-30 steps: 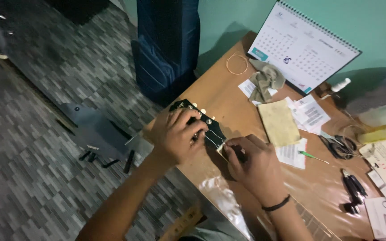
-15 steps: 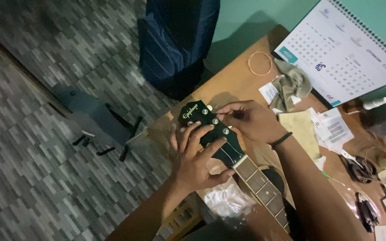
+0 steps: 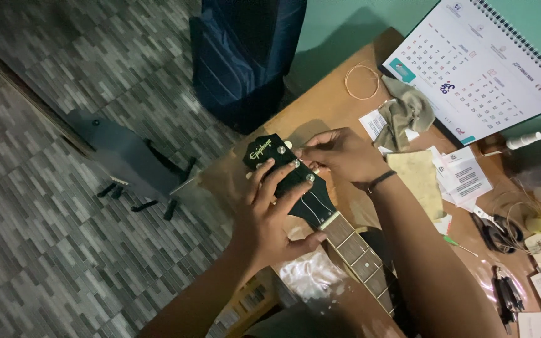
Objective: The person strings an acoustic guitar by hand, threading the strings through the headstock and winding them around the tuning pegs. The person repeatedly adjusts the string tension and wraps the string ends to secure them.
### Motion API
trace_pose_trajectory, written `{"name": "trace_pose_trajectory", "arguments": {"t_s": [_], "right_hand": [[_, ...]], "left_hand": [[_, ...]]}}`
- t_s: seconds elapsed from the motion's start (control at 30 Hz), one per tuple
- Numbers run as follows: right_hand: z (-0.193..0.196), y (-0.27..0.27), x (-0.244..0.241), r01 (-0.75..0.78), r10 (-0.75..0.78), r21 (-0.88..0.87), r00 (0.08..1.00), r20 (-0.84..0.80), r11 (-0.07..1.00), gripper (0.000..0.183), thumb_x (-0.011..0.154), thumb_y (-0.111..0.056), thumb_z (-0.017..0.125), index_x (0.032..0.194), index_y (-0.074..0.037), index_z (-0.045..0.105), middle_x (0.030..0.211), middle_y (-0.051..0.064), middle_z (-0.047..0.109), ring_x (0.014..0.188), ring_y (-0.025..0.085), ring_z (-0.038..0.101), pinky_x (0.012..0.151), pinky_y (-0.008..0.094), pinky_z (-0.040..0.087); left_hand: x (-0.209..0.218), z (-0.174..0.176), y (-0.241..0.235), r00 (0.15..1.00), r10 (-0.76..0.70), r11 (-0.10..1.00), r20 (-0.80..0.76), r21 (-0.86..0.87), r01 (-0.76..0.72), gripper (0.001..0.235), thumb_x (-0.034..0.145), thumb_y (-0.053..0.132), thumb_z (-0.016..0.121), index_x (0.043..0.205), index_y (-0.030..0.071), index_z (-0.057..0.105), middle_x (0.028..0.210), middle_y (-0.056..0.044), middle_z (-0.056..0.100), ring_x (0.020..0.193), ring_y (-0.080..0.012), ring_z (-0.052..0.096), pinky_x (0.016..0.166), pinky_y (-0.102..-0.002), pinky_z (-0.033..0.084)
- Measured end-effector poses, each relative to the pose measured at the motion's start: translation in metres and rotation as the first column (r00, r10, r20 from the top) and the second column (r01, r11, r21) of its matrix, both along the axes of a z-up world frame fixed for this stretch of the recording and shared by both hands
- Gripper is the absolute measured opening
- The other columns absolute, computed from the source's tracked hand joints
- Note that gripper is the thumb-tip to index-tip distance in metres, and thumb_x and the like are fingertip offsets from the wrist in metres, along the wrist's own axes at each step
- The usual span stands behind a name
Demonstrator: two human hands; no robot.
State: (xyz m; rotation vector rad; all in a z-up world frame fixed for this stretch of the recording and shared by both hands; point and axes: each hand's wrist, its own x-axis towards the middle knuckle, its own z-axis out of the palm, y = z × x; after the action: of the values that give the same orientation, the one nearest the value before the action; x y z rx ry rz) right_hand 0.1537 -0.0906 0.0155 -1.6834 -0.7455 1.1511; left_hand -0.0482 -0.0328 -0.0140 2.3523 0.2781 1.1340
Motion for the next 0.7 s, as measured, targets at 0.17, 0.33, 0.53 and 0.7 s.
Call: {"name": "trace_pose_trajectory", "arguments": {"t_s": [0.17,0.33,0.53,0.7], "right_hand": [[0.005,-0.001,0.001,-0.012,0.012,-0.016,0.999,-0.031,1.0,0.022,0.083,0.001,0.076,0.105,0.006,0.076,0.081,0.016,0.071,0.074,0.017,0.066,0.066,0.026,0.052],[-0.002,-0.005,0.007,-0.111,0.103,0.086,0.99,0.092,0.99,0.022,0.083,0.001,0.078,0.105,0.002,0.078,0.082,0.017,0.075,0.074,0.018,0.066,0.065,0.027,0.051],[0.018,-0.008,0.001,-0.227,0.171,0.143,0.929,0.327,0.963,0.017,0.089,-0.006,0.077,0.105,-0.003,0.078,0.089,0.011,0.077,0.083,0.015,0.068,0.072,0.029,0.054],[0.039,-0.003,0.001,-0.41,0.341,-0.045,0.689,0.639,0.911,0.013,0.094,-0.013,0.07,0.104,-0.013,0.079,0.096,0.013,0.077,0.092,0.033,0.075,0.079,0.043,0.056]], "left_hand": [[-0.002,-0.009,0.008,1.0,-0.007,1.0,0.004,0.016,0.007,0.071,0.074,0.067,0.071,0.118,0.012,0.071,0.124,-0.017,0.068,0.126,-0.0465,0.058,0.102,-0.059,0.048],[-0.004,-0.004,0.012,1.0,-0.004,0.999,0.011,0.047,0.004,0.07,0.07,0.061,0.078,0.116,0.009,0.069,0.123,-0.016,0.071,0.125,-0.0441,0.059,0.1,-0.058,0.05],[-0.002,-0.008,0.013,1.0,-0.012,0.998,0.027,0.059,0.011,0.073,0.068,0.058,0.08,0.118,0.007,0.068,0.121,-0.017,0.073,0.122,-0.0453,0.063,0.104,-0.058,0.049],[-0.001,0.003,0.018,0.994,-0.1,0.993,0.049,0.067,0.096,0.069,0.072,0.054,0.078,0.113,0.001,0.065,0.11,-0.024,0.075,0.107,-0.0444,0.072,0.108,-0.058,0.047]]}}
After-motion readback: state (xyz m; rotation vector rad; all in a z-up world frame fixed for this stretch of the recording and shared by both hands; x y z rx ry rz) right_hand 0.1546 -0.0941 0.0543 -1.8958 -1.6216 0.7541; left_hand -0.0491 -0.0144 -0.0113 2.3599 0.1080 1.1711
